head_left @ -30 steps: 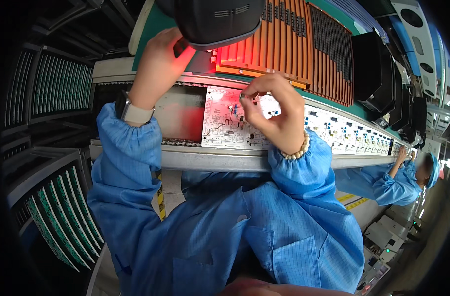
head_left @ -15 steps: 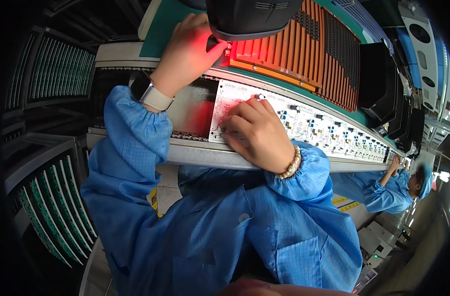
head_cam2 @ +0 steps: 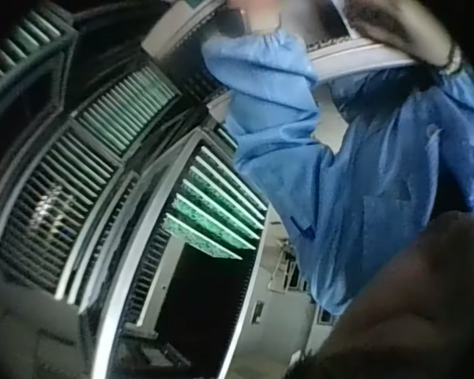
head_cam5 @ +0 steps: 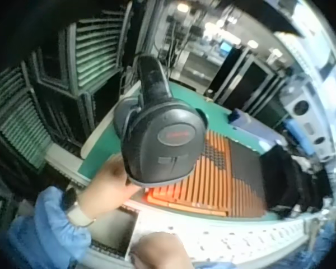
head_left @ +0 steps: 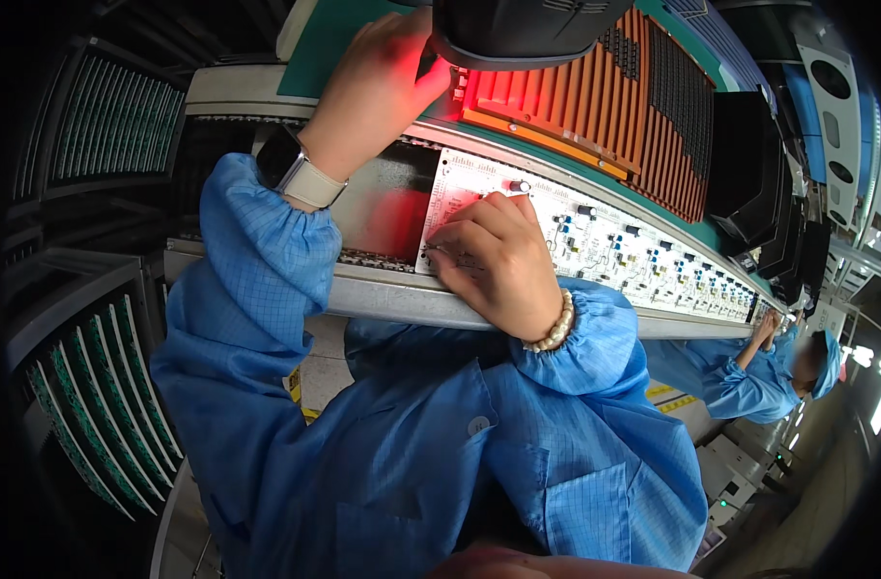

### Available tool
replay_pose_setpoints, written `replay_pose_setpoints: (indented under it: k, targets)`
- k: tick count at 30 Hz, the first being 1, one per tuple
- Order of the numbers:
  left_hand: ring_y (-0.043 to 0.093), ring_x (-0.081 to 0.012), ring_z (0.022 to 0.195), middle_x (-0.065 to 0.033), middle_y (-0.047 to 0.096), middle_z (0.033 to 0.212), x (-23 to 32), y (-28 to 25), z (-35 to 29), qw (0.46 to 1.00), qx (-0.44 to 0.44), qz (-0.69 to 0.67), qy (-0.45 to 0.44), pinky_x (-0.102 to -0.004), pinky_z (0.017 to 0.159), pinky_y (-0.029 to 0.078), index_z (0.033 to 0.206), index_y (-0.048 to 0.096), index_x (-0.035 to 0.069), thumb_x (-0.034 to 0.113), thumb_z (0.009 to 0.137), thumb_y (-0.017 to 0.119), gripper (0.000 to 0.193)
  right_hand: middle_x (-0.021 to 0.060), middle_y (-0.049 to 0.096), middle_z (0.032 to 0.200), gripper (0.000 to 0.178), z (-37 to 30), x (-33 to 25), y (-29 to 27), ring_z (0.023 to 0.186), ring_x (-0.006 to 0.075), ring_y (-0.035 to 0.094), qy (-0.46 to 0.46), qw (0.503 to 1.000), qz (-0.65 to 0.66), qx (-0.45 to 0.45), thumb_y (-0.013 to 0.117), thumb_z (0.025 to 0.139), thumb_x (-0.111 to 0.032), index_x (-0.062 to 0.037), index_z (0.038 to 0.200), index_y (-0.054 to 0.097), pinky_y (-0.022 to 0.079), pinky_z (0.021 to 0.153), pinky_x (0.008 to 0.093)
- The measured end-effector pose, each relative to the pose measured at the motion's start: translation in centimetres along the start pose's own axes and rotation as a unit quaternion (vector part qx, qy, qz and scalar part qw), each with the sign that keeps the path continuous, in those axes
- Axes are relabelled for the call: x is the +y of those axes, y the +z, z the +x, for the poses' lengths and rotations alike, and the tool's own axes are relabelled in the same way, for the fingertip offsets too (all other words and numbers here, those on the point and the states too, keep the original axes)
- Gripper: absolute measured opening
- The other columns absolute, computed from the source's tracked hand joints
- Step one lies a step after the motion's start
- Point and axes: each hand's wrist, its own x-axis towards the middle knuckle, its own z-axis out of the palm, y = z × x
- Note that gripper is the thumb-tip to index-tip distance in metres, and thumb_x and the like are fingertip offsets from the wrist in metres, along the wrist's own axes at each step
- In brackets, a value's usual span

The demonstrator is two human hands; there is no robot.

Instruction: Assembling electronic components onto a printed circuit board on a factory production line.

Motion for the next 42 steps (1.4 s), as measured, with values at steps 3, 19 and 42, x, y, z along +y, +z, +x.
replay_pose_setpoints:
  k: [3,19,42]
  targets:
    - [0.061,-0.0367,0.095,-0.0184,0.065,0.102,-0.1,0.0,-0.1,0.999,-0.012,-0.025,-0.033,-0.0415,0.083,0.050,0.106,0.062,-0.001,0.012,0.083,0.070,0.028,0.0039,0.059,0.081,0.017,-0.1,0.0,-0.1,0.080,0.0240,0.056,0.010,1.000,0.004,-0.002,0.076,0.074,-0.012,-0.0093,0.088,0.067,0.039,0.076,0.0364]
    - [0.059,-0.0382,0.099,-0.0192,0.064,0.105,-0.4,0.0,-0.5,1.000,-0.004,0.007,-0.025,-0.0427,0.087,0.048,0.107,0.062,0.000,0.012,0.082,0.071,0.029,0.0042,0.058,0.082,0.015,-0.1,-1.7,0.0,0.082,0.0226,0.056,0.014,0.989,-0.147,-0.018,0.072,0.073,-0.009,-0.0055,0.087,0.067,0.040,0.077,0.0366]
    - [0.060,-0.0281,0.062,-0.0160,0.065,0.074,0.2,-1.0,0.8,0.996,0.004,-0.068,-0.052,-0.0365,0.058,0.045,0.094,0.067,-0.001,0.017,0.085,0.073,0.020,0.0138,0.066,0.113,0.031,-14.7,12.1,-22.6,0.106,0.0265,0.065,0.244,0.862,-0.364,0.256,0.068,0.091,-0.010,-0.0053,0.121,0.066,0.051,0.089,0.0357]
